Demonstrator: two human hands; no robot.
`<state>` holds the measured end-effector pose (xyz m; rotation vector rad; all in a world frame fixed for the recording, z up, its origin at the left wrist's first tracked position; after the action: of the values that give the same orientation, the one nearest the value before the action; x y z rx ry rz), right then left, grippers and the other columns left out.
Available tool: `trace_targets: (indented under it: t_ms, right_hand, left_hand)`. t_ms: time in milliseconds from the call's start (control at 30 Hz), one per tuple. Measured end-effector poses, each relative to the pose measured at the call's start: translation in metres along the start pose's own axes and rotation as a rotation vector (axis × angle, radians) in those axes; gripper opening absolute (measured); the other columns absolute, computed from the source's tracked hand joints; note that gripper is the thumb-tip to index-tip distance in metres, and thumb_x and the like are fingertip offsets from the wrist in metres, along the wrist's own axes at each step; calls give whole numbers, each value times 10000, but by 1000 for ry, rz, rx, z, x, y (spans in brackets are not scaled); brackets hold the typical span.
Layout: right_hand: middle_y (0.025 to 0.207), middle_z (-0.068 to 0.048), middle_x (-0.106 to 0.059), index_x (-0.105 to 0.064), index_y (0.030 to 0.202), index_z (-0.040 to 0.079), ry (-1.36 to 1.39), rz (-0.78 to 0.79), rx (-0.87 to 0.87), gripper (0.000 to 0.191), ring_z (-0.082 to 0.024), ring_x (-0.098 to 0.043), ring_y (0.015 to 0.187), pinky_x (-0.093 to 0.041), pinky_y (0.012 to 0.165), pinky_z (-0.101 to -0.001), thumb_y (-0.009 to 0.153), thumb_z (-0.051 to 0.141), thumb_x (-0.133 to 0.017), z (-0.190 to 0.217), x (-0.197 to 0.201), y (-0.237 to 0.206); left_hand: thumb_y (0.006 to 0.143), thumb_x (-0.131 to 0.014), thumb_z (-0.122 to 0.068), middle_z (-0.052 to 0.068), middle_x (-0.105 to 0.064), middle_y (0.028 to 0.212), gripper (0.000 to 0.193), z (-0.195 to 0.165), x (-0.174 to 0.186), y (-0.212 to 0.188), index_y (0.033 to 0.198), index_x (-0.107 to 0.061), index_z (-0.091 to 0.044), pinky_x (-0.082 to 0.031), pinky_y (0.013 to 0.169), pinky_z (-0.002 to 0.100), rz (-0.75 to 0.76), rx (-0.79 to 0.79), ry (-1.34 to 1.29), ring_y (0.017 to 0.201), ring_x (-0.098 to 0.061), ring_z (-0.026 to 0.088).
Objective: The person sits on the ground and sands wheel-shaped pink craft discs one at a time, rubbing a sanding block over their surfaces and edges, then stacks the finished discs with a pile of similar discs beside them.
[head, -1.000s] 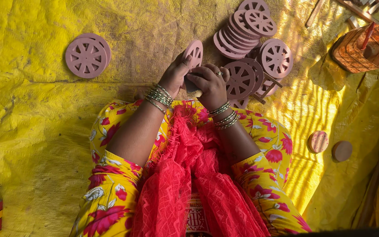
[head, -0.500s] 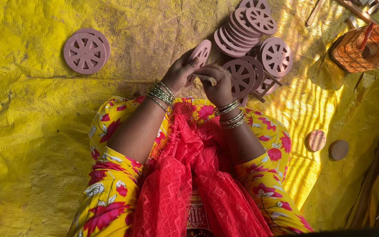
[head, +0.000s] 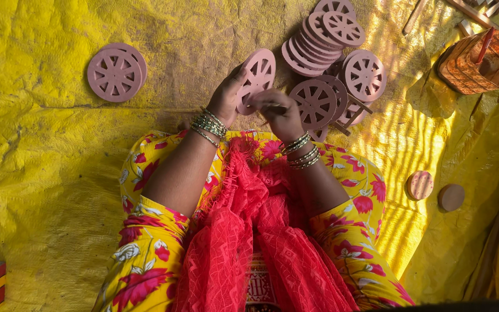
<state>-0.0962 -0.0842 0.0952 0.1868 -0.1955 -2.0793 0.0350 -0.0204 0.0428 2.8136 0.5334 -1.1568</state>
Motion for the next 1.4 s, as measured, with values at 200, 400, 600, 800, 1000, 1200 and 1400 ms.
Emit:
trace_targets:
  t_ms: [200,400,600,800,1000,1200,1400]
  right_hand:
    - [1113,-23,-727,-781,1072,167,-872,-340,228,301,-225,-668,1105,-402,984,-393,814,13,-792,45,2,-8]
    - [1181,20,-695,-752,1121,216,-1145,-212,154,467,-246,-635,1164,-317,1016,-436,686,47,-783,56,-14,-11]
    - [1168,-28,-703,-749,1151,123,-447,-105,-63,227,-145,-695,1059,-558,916,-322,937,50,-727,26,8,-8]
    - [990,-28,-727,-746,1217,6,144,-367,-357,247,-104,-542,728,-498,595,-259,997,77,-661,-4,31,-12]
    - [1116,-61,-736,-747,1155,153,-818,-391,216,283,-225,-703,1030,-550,907,-335,892,53,-726,29,18,-9]
    - [1211,1,-715,-732,1191,169,-1049,-393,149,487,-255,-617,1192,-348,1078,-424,717,70,-686,42,13,-12]
    - [1161,-61,-722,-742,1171,104,-1116,-204,218,512,-297,-640,1119,-395,993,-457,661,57,-742,42,17,-9]
  left_hand:
    - [1043,-620,-399,110,-486,1601,741,-8,-27,-8,1612,-342,-15,-382,1245,370,153,-146,107,1473,-490,212]
    - [1014,-522,-480,147,-564,1513,772,-2,-28,-9,1619,-360,-29,-384,805,312,110,-29,367,1188,-547,184]
    - [1115,-339,-567,126,-574,1479,730,0,-30,-10,1582,-407,-11,-478,1002,283,195,-157,445,1228,-576,140]
    - [1109,-341,-550,150,-678,1339,691,3,-11,-6,1434,-571,15,-506,1089,334,-27,-106,366,1217,-655,179]
    - [1103,-395,-483,82,-542,1491,661,13,-28,-3,1581,-381,-27,-431,1092,325,100,-98,193,1294,-540,136]
    - [1164,-344,-467,-23,-449,826,643,18,-34,-3,1635,-437,-38,-317,572,176,104,-74,417,645,-369,7]
    - [1143,-330,-449,-109,-645,1081,619,20,-31,-3,1589,-418,-29,-306,570,182,124,-143,479,659,-340,-2]
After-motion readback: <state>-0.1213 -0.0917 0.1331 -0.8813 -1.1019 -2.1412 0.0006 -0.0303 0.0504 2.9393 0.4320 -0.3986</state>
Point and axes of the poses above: each hand's wrist, its own y-axis towards the middle knuckle, its own x-axis out of the back of the hand, z = x × y, the point moved 5 cm from there along y, towards the middle knuckle
